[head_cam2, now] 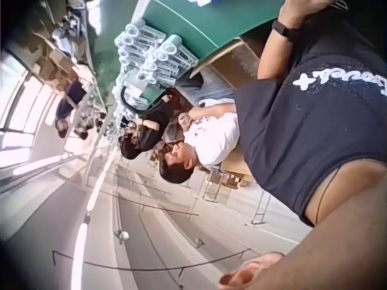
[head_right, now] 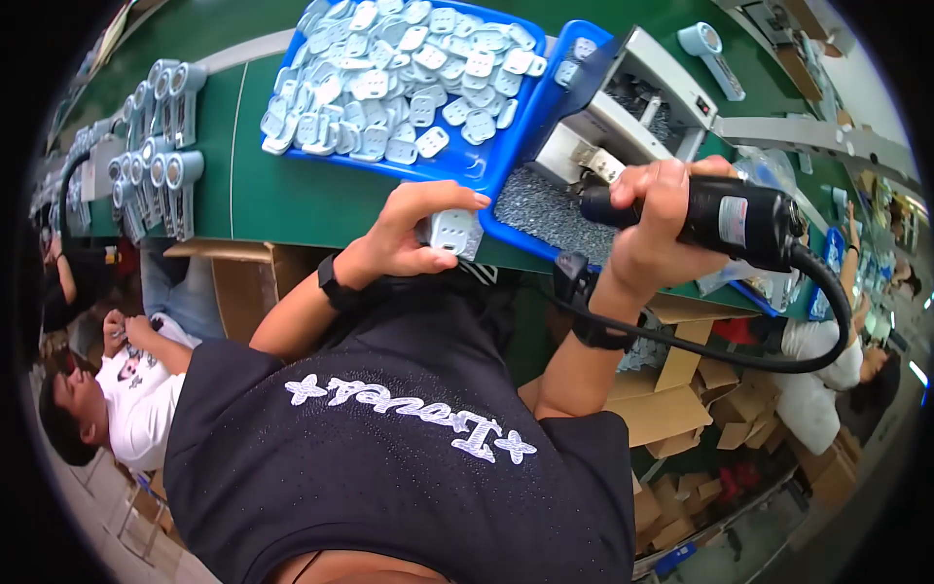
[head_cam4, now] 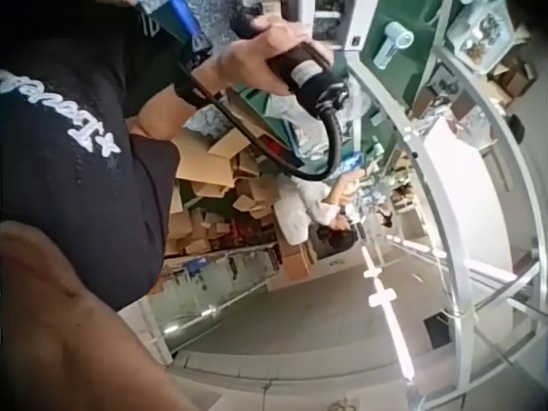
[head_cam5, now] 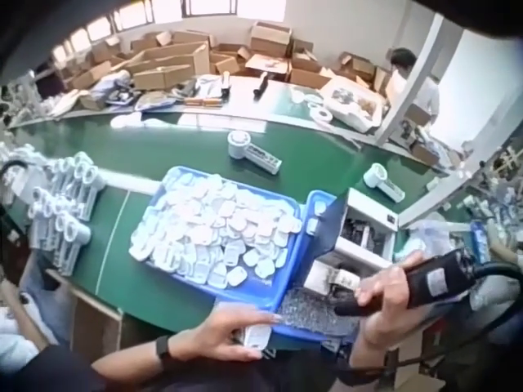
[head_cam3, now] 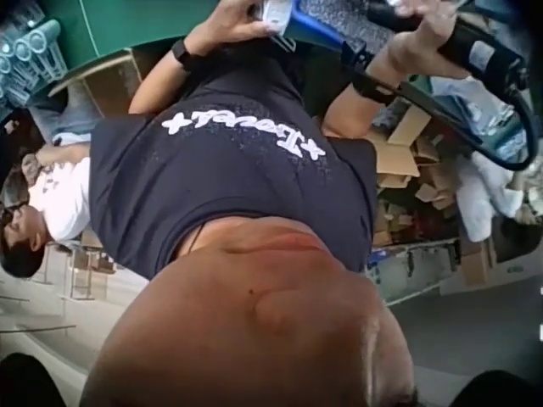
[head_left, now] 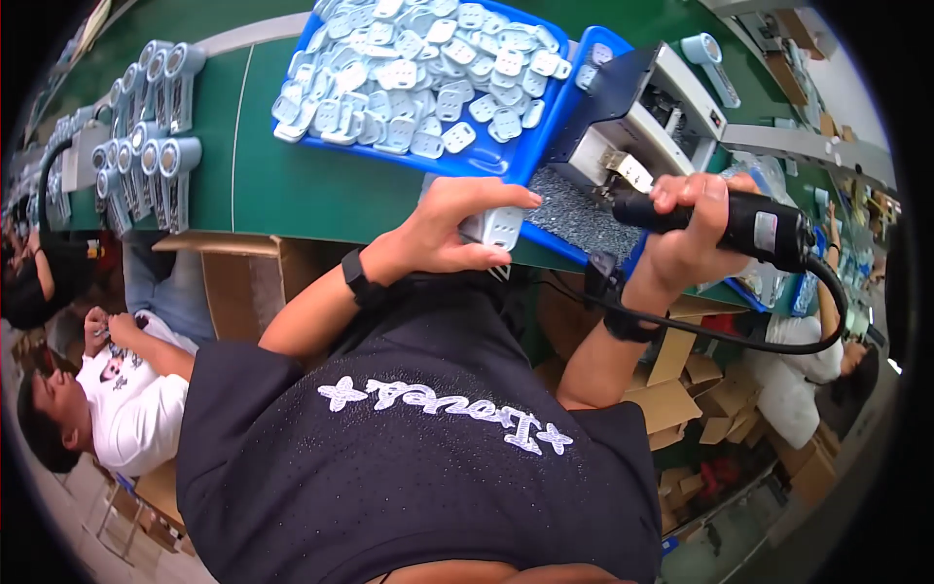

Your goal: The person picks up a white plastic component from a blue tray and uses a power screwdriver to fasten a screw into it. They then set the assembled piece onto the green table surface and repeat the process.

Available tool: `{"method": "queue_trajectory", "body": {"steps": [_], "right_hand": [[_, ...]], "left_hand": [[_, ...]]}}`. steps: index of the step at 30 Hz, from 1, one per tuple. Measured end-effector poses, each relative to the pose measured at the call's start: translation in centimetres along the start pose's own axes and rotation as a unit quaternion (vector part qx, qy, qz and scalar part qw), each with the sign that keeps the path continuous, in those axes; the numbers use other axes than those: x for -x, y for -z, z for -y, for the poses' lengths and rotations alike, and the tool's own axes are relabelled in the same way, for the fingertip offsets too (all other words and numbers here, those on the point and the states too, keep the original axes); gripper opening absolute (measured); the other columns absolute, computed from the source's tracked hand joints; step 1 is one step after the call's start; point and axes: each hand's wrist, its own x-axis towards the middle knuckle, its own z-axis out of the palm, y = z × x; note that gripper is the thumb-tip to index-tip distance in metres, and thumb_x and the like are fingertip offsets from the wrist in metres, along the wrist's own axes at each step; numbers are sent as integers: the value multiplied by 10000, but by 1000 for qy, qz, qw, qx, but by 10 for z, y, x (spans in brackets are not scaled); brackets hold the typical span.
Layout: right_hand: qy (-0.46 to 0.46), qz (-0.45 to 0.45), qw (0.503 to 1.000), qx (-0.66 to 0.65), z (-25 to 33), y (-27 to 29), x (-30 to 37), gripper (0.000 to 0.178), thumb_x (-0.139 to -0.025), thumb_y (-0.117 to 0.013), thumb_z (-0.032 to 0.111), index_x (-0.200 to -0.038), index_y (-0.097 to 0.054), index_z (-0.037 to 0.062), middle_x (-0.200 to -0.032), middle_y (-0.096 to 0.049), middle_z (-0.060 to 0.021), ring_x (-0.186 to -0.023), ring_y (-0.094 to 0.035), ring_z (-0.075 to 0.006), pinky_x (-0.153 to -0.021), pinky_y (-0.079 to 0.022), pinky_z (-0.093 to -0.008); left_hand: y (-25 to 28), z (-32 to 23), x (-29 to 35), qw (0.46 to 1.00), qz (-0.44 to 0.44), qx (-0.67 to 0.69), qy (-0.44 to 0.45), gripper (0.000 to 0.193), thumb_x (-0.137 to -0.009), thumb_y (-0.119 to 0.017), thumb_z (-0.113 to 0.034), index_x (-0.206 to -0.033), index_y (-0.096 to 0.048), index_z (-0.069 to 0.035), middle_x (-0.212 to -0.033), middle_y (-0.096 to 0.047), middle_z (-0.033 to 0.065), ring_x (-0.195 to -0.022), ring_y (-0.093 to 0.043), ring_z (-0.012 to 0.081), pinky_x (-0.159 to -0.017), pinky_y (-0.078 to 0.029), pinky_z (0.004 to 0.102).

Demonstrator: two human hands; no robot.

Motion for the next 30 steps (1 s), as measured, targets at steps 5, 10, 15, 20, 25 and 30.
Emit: {"method": "queue_trajectory", "body": {"steps": [5,10,15,20,25,30], "right_hand": [[-52,149,971,-178,52,-4,37,427,-924,-680,286,-1213,-441,81,-780,-565,-77,-553,-524,-178,-576,-475,-381],[-37,225,951,-210,82,-31,36,439,-904,-665,340,-1207,-446,108,-809,-544,-54,-607,-527,-176,-638,-457,-381],[-56,237,947,-210,67,-50,38,385,-886,-657,327,-1146,-480,106,-779,-532,-41,-596,-516,-168,-643,-441,-376],[-87,266,933,-229,56,-45,30,370,-881,-660,323,-1129,-484,112,-778,-532,-41,-587,-514,-164,-648,-442,-375],[-63,258,943,-201,58,-47,43,344,-877,-645,303,-1120,-486,118,-768,-530,-42,-564,-506,-164,-631,-444,-379],[9,262,946,-188,58,-38,58,358,-924,-624,290,-1177,-435,121,-792,-516,-59,-571,-518,-179,-600,-471,-382]], "left_hand": [[0,5,3,1000,3,-7,-4,613,-803,-789,-444,-1195,-605,-9,-1088,-692,147,-930,-698,279,-810,-543,369],[1,4,6,1000,-23,18,10,611,-781,-822,-393,-1207,-599,-16,-1090,-691,135,-934,-702,276,-805,-547,364],[1,3,9,999,-14,23,25,598,-776,-830,-382,-1188,-606,-11,-1072,-689,127,-904,-701,257,-775,-548,347],[0,5,8,1000,-21,13,5,564,-783,-823,-388,-1152,-627,-7,-1046,-691,115,-872,-700,246,-745,-545,334],[-6,7,6,998,-60,8,-25,534,-776,-814,-411,-1161,-622,-95,-911,-689,113,-766,-674,307,-656,-510,374],[-3,7,5,999,-25,-11,-31,566,-781,-815,-418,-1128,-642,-6,-1020,-692,123,-823,-688,282,-718,-541,341]]}}
